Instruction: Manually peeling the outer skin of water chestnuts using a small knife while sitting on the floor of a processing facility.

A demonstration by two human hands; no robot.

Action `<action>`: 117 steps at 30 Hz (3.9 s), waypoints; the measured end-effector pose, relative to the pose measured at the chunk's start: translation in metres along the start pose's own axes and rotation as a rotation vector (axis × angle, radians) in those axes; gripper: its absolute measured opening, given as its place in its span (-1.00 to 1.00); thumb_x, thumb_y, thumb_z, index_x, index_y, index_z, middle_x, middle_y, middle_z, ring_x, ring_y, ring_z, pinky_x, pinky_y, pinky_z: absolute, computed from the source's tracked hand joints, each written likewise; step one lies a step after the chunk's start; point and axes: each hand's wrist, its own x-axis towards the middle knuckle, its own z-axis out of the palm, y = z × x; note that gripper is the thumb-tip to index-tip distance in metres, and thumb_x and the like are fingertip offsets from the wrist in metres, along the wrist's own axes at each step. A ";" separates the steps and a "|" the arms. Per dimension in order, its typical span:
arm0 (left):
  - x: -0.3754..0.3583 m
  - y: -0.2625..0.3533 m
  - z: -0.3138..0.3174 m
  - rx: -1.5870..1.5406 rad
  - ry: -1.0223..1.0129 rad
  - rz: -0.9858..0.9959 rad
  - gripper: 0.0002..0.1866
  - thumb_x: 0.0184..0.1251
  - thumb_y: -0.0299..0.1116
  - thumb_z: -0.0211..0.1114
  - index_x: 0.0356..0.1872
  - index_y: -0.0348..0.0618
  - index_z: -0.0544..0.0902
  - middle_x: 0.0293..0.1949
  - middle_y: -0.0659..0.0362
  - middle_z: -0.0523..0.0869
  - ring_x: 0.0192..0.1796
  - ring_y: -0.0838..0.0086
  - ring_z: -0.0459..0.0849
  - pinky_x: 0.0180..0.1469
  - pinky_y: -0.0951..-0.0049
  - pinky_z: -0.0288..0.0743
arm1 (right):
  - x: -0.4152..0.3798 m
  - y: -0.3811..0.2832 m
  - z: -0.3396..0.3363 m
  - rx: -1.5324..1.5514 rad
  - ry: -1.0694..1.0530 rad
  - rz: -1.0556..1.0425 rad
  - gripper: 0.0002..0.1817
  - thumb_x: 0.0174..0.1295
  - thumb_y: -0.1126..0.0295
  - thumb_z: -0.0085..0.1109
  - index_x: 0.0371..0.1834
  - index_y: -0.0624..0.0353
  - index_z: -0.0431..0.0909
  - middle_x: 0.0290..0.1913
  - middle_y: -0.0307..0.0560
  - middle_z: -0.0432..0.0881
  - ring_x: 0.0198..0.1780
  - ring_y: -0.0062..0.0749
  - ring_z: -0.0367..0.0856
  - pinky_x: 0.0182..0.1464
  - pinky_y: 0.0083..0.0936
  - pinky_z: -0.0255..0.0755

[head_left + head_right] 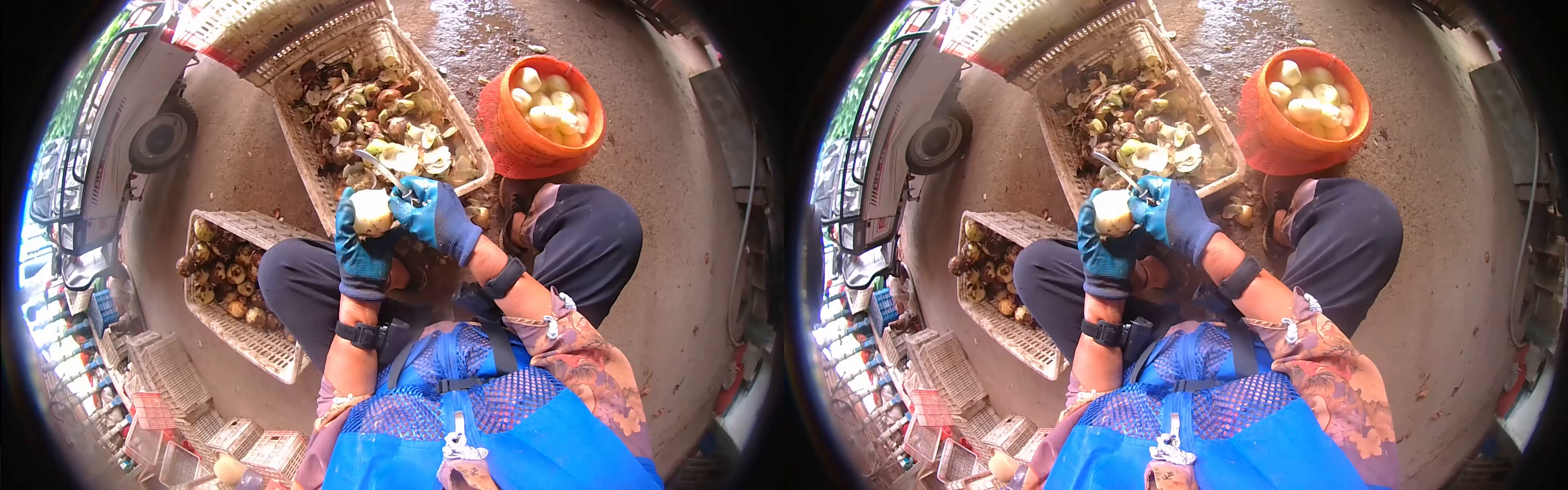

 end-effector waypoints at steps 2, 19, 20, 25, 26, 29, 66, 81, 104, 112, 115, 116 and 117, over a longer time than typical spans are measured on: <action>0.001 0.001 -0.003 0.061 -0.012 -0.015 -0.56 0.30 -0.29 0.26 0.22 0.01 0.50 0.05 0.18 0.65 0.07 0.28 0.66 -0.03 0.20 0.67 | -0.002 -0.003 -0.005 -0.095 0.033 -0.027 -0.80 0.27 0.28 0.22 -0.28 0.22 0.61 -0.46 -0.27 0.63 -0.40 -0.72 0.46 -0.34 -0.58 0.44; -0.020 0.012 0.029 0.616 -0.323 0.321 -0.24 0.13 -0.54 0.19 0.45 -0.33 0.26 0.27 0.02 0.53 0.28 0.30 0.54 0.33 0.37 0.41 | -0.015 -0.023 -0.024 0.691 -0.333 0.062 -0.53 0.31 0.26 0.23 0.20 0.32 0.50 0.04 -0.12 0.66 0.03 -0.51 0.61 0.09 -0.51 0.51; -0.023 0.011 0.035 0.605 -0.298 0.292 -0.26 0.15 -0.57 0.16 0.45 -0.34 0.26 0.28 0.04 0.53 0.29 0.31 0.53 0.33 0.39 0.40 | -0.016 -0.024 -0.023 0.693 -0.322 0.044 -0.53 0.30 0.29 0.24 0.20 0.32 0.49 0.04 -0.12 0.66 0.02 -0.51 0.61 0.07 -0.52 0.52; -0.018 0.007 0.031 0.471 -0.283 0.221 -0.41 0.36 -0.66 0.11 0.42 -0.39 0.27 0.28 0.03 0.51 0.24 0.41 0.55 0.27 0.42 0.47 | -0.018 -0.014 -0.005 0.494 0.018 -0.146 -0.45 0.21 0.38 0.31 0.27 0.30 0.44 0.06 -0.09 0.65 0.03 -0.51 0.61 0.05 -0.54 0.53; -0.019 0.006 0.028 0.420 -0.319 0.207 -0.44 0.39 -0.67 0.07 0.43 -0.39 0.26 0.29 0.03 0.51 0.24 0.41 0.55 0.27 0.44 0.47 | -0.019 -0.010 -0.002 0.401 0.083 -0.215 -0.43 0.20 0.39 0.33 0.29 0.29 0.42 0.07 -0.08 0.65 0.04 -0.51 0.61 0.06 -0.54 0.53; -0.010 -0.002 0.022 -0.015 -0.217 -0.001 -0.52 0.52 -0.38 0.05 0.41 -0.22 0.32 0.29 0.06 0.52 0.27 0.30 0.54 0.33 0.28 0.42 | -0.022 -0.002 0.008 0.319 0.091 -0.347 -0.40 0.17 0.39 0.36 0.29 0.28 0.44 0.14 -0.08 0.63 0.08 -0.47 0.59 0.12 -0.48 0.51; 0.008 0.011 -0.008 -0.037 0.115 0.019 -0.59 0.45 0.07 0.15 -0.07 -0.08 0.61 -0.22 0.14 0.73 -0.24 0.34 0.72 -0.25 0.35 0.65 | -0.043 0.022 -0.013 -0.873 -0.026 -0.546 -0.52 0.18 0.23 0.18 0.19 0.08 0.48 -0.19 -0.02 0.67 -0.28 -0.14 0.70 -0.34 -0.27 0.53; 0.010 0.009 -0.013 -0.003 0.086 0.047 -0.52 0.39 0.09 0.18 -0.08 -0.17 0.62 -0.24 0.06 0.72 -0.20 0.26 0.72 -0.16 0.25 0.67 | -0.044 0.008 -0.007 -0.930 -0.092 -0.482 -0.69 0.20 0.25 0.13 0.00 0.04 0.48 -0.30 -0.08 0.66 -0.34 -0.12 0.70 -0.44 -0.23 0.49; 0.009 -0.012 -0.017 0.154 0.162 0.110 -0.67 0.44 -0.08 0.20 -0.01 -0.09 0.60 -0.15 0.14 0.70 -0.09 0.30 0.69 -0.04 0.29 0.63 | -0.022 0.001 0.015 -1.013 -0.038 -0.095 -0.78 0.25 0.39 0.03 -0.04 0.05 0.48 -0.24 0.02 0.72 -0.22 -0.06 0.75 -0.29 -0.12 0.59; 0.022 -0.010 -0.030 -0.025 0.151 0.120 -0.75 0.36 -0.23 0.29 -0.06 -0.13 0.63 -0.16 0.21 0.69 -0.08 0.40 0.68 0.01 0.31 0.64 | -0.019 -0.002 0.024 -0.656 -0.020 0.021 -0.81 0.28 0.31 0.04 -0.11 0.10 0.50 -0.29 0.18 0.69 -0.18 0.18 0.67 -0.17 -0.02 0.52; 0.011 -0.003 -0.013 -0.031 0.091 0.063 -0.69 0.35 -0.15 0.30 -0.03 -0.10 0.61 -0.17 0.17 0.70 -0.12 0.34 0.70 -0.11 0.24 0.69 | -0.014 0.003 0.023 -0.656 -0.008 -0.011 -0.81 0.27 0.29 0.07 -0.11 0.07 0.50 -0.28 0.15 0.69 -0.18 0.17 0.67 -0.19 -0.02 0.52; 0.008 -0.002 -0.008 -0.055 0.118 0.061 -0.67 0.35 -0.11 0.29 -0.02 -0.09 0.60 -0.17 0.17 0.70 -0.14 0.33 0.71 -0.13 0.24 0.69 | -0.014 0.003 0.022 -0.672 -0.014 -0.057 -0.81 0.27 0.28 0.07 -0.12 0.07 0.50 -0.28 0.15 0.69 -0.18 0.16 0.67 -0.20 -0.02 0.52; 0.006 -0.001 -0.004 -0.078 0.143 0.059 -0.65 0.35 -0.07 0.29 -0.02 -0.08 0.60 -0.17 0.16 0.70 -0.16 0.32 0.71 -0.16 0.24 0.70 | -0.014 0.004 0.019 -0.687 -0.019 -0.103 -0.81 0.27 0.28 0.08 -0.13 0.07 0.50 -0.28 0.15 0.69 -0.18 0.16 0.67 -0.20 -0.02 0.52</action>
